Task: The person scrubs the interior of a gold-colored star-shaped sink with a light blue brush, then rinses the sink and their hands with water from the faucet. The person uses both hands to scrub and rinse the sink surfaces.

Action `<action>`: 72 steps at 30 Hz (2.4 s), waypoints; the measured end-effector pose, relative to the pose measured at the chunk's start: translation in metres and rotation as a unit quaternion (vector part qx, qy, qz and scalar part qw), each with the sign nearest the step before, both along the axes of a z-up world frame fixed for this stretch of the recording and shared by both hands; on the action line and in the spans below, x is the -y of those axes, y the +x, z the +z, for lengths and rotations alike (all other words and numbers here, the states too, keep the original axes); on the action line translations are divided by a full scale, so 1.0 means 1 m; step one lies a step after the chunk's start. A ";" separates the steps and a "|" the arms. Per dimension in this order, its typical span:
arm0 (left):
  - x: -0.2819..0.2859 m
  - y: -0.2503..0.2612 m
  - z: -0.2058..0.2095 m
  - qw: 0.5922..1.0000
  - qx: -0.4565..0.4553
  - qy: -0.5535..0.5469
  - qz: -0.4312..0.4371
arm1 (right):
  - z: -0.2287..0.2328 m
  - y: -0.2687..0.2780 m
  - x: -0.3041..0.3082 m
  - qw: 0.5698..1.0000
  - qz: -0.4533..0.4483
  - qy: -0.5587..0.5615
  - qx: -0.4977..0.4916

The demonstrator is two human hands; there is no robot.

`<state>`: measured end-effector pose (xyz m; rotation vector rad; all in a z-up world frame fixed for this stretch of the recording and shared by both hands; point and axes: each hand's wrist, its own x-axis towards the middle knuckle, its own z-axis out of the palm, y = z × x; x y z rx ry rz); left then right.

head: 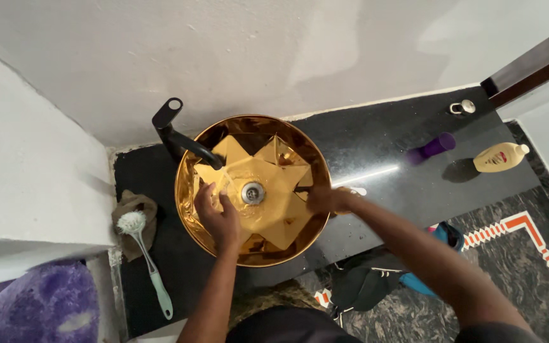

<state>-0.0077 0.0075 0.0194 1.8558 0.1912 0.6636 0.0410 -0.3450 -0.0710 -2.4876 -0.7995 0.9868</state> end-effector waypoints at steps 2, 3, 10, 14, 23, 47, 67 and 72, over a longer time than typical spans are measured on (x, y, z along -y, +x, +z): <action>-0.004 -0.003 0.016 0.999 0.033 0.026 -0.001 | 0.029 -0.041 -0.047 0.991 -0.092 -0.091 -0.042; -0.007 -0.002 0.022 0.998 0.050 0.040 0.000 | 0.047 -0.051 -0.066 0.990 -0.105 -0.027 -0.087; -0.025 0.010 0.059 0.993 0.090 0.074 -0.011 | 0.067 -0.029 -0.192 0.793 -0.374 0.414 -0.245; -0.042 0.023 0.094 0.972 0.136 0.188 0.025 | 0.028 0.043 -0.256 0.511 -0.570 0.524 -0.374; -0.080 0.075 0.160 0.923 0.084 0.372 0.055 | -0.039 0.125 -0.304 0.301 -0.407 0.674 -0.539; -0.089 0.116 0.128 0.897 0.082 0.435 0.002 | 0.091 -0.030 -0.074 0.969 0.062 0.031 -0.237; -0.092 0.135 0.115 0.887 0.004 0.462 0.003 | 0.010 0.114 -0.289 0.304 -0.574 0.631 -0.425; -0.098 0.133 0.113 0.896 -0.021 0.443 -0.019 | 0.040 0.093 -0.266 0.649 -0.299 0.553 -0.428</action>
